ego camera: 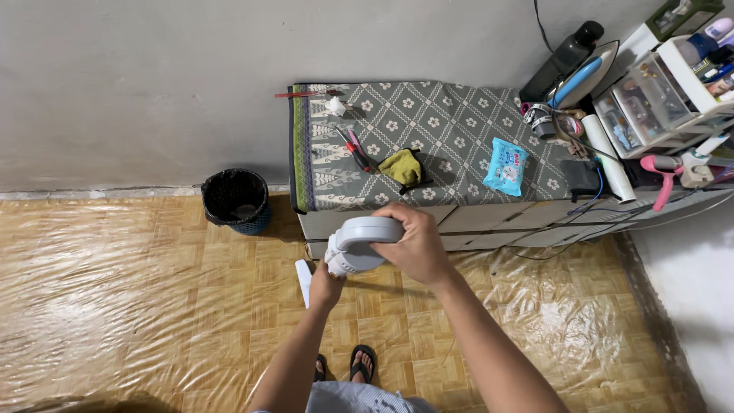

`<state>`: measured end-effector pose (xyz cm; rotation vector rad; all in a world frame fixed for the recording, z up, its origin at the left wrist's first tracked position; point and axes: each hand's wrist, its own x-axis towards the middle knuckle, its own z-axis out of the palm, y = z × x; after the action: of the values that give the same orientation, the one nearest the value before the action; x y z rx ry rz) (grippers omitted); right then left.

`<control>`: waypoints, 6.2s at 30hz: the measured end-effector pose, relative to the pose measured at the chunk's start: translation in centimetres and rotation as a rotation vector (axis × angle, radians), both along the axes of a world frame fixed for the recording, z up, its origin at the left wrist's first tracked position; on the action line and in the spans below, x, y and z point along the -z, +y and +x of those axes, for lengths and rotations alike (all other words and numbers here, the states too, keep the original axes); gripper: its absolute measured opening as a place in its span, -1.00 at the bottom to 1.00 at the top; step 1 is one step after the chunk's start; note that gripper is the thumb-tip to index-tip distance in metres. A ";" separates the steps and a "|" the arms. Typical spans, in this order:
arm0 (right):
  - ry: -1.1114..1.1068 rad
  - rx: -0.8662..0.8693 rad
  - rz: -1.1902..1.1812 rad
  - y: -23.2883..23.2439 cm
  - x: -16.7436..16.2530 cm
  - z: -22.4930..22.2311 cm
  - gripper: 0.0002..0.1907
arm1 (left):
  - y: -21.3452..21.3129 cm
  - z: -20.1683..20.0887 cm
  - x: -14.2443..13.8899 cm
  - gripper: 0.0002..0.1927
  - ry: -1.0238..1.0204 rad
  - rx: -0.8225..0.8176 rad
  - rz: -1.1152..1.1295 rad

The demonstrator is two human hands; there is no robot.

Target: The person cleans the floor head of a cordless stick vacuum, wiping its underside and crevices with a tissue and using a screwdriver on the head. They then attach the wand to the floor head, mount the main body on the wand, and stand the assembled vacuum upright next to a window.

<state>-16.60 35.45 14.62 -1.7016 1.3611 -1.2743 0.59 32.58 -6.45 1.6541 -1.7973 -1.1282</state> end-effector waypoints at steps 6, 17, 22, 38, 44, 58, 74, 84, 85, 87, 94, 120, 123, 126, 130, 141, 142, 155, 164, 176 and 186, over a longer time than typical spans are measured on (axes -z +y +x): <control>-0.042 -0.008 0.014 -1.4 1.3 -0.1 -0.71 | -3.5 1.6 -0.1 -0.53 0.071 0.069 -0.003; -0.194 -0.173 0.069 -2.7 -1.3 -3.0 -0.70 | -4.0 1.0 -0.5 -0.09 0.252 0.236 -0.142; -0.431 -0.224 0.055 -4.3 -3.0 -3.3 -0.36 | -5.5 0.9 -1.1 -0.42 0.316 0.176 -0.133; -0.018 -0.143 0.625 1.0 22.2 9.2 -0.34 | -11.2 2.3 -18.6 -0.69 0.831 0.097 -0.005; -0.136 0.159 0.676 -0.5 21.7 10.7 -0.76 | -9.4 2.1 -19.5 -0.69 0.861 -0.104 -0.114; 0.029 0.296 0.369 -3.9 18.9 10.0 -0.74 | -10.1 2.1 -20.9 -0.73 0.804 -0.426 -0.327; -0.246 -0.397 0.732 -6.5 16.6 3.3 -0.82 | -15.4 6.5 -24.4 -0.51 1.225 0.196 -0.299; -0.325 -0.356 0.729 -6.2 15.0 6.1 -0.83 | -17.8 1.5 -24.5 -0.78 1.068 -0.087 -0.521; -0.319 -0.298 0.717 -6.0 15.0 6.3 -0.83 | -17.3 1.2 -24.6 -0.78 1.054 -0.134 -0.525; -0.277 -0.227 0.686 -5.8 15.1 6.6 -0.83 | -16.7 0.8 -25.2 -0.79 1.022 -0.182 -0.520; -0.260 -0.119 0.586 -6.1 15.5 7.4 -0.82 | -15.3 0.0 -27.2 -0.76 0.659 -0.472 -0.608; -0.367 -0.410 0.795 -3.5 16.4 5.1 -0.82 | -14.8 1.4 -24.5 -0.86 1.134 -0.076 -0.219; -0.374 -0.393 0.777 -3.2 16.9 5.3 -0.82 | -14.3 0.9 -24.2 -0.88 1.100 -0.096 -0.224; -0.097 -0.317 0.572 -4.0 16.1 5.8 -0.84 | -13.9 0.2 -23.3 -0.88 1.033 -0.140 -0.259; -0.040 -0.225 0.586 -6.8 13.3 5.7 -0.64 | -11.8 -0.2 -19.9 -0.86 0.886 -0.156 -0.289; -0.012 -0.084 0.365 -7.2 12.7 6.8 -0.78 | -8.9 1.2 -15.7 -0.30 0.766 0.098 -0.323; -0.026 -0.050 0.389 -6.9 12.6 6.8 -0.77 | -9.4 1.7 -16.6 -0.10 0.796 0.131 -0.349; 0.218 -0.125 0.689 -2.9 16.1 5.1 -0.54 | -7.8 1.1 -19.4 0.08 0.469 0.009 -0.399; -0.400 -0.390 0.230 -4.2 1.4 -1.6 0.22 | -6.8 4.6 -15.8 0.25 0.628 0.499 -0.047; -0.439 -0.167 0.076 -2.7 6.8 1.3 -0.16 | -9.2 4.7 -20.4 0.52 0.062 0.724 0.001; -0.475 -0.223 0.074 -4.0 11.0 5.0 -0.20 | -7.6 1.4 -28.0 -0.43 0.324 0.416 -0.462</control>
<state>-11.64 31.50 3.59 -1.3420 0.9021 -1.3670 2.04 24.95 21.50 0.8086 -2.0324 -0.9699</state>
